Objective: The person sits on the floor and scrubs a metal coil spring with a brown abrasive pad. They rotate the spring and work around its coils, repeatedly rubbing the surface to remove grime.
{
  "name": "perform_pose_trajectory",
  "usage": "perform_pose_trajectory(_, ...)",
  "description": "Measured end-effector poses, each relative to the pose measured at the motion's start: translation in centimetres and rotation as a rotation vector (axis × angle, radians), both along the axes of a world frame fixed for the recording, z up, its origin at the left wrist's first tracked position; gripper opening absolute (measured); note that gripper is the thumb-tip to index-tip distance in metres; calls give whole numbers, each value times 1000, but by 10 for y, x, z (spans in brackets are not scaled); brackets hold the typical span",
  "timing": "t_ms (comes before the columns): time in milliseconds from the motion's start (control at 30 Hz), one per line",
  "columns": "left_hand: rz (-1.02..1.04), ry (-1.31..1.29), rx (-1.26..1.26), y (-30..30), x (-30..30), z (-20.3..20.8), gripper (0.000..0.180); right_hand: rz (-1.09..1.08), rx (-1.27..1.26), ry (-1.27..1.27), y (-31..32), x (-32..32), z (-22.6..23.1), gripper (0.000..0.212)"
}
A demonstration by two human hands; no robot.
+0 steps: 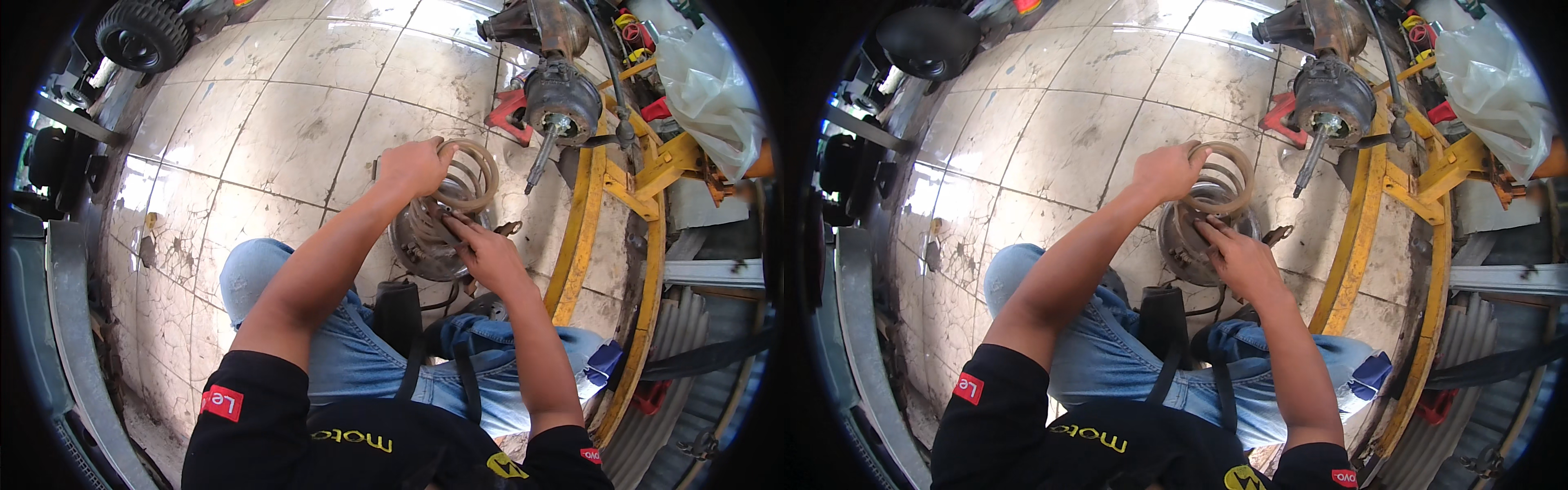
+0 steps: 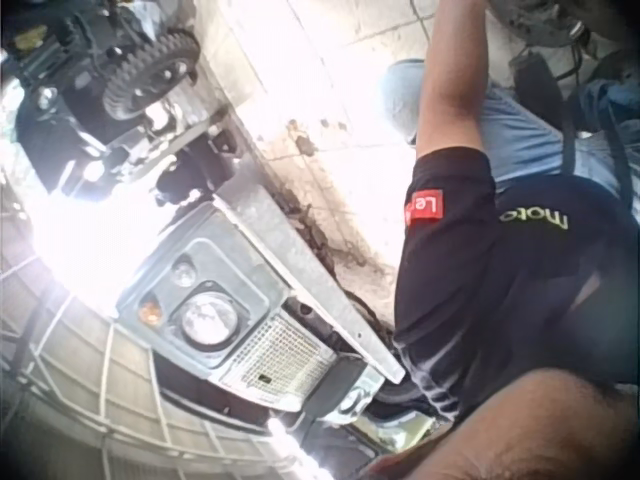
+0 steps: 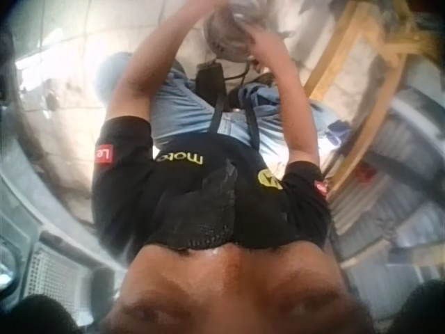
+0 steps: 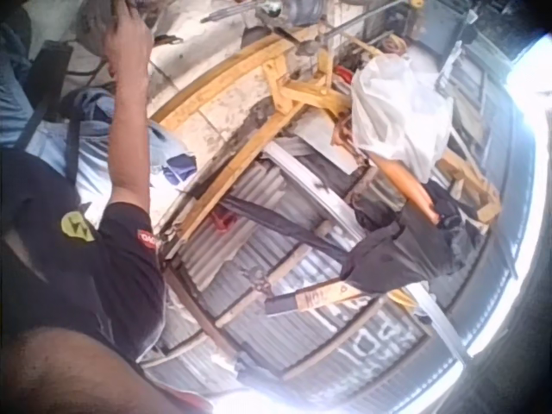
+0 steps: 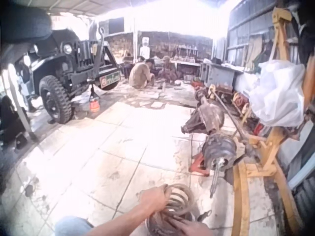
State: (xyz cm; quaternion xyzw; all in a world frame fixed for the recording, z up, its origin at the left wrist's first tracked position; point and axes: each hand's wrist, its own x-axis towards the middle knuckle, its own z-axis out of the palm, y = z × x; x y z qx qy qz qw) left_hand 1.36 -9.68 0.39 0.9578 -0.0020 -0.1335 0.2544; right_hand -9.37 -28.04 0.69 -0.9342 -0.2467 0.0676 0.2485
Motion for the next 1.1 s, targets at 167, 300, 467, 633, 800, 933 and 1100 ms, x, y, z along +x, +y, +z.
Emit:
perform_pose_trajectory(167,34,25,-36,6,5,2,56,-161,4,325,-19,2,44,30)
perform_pose_trajectory(300,22,-8,-64,9,6,-6,56,-512,384,582,-41,19,36,37)
perform_pose_trajectory(467,4,-27,-29,-7,-2,-4,58,-717,761,360,-49,28,-30,38)
perform_pose_trajectory(633,9,-26,-7,-11,-14,6,59,-819,1293,610,-26,28,-16,36)
perform_pose_trajectory(800,-18,-33,-5,-18,-20,7,60,-760,1663,914,-26,42,-17,38)
perform_pose_trajectory(933,-24,-67,15,-16,-19,4,61,-668,1640,963,-14,26,-8,42)
perform_pose_trajectory(1100,-55,-109,-6,-19,-21,-1,61,-794,1710,955,-24,37,-14,42)
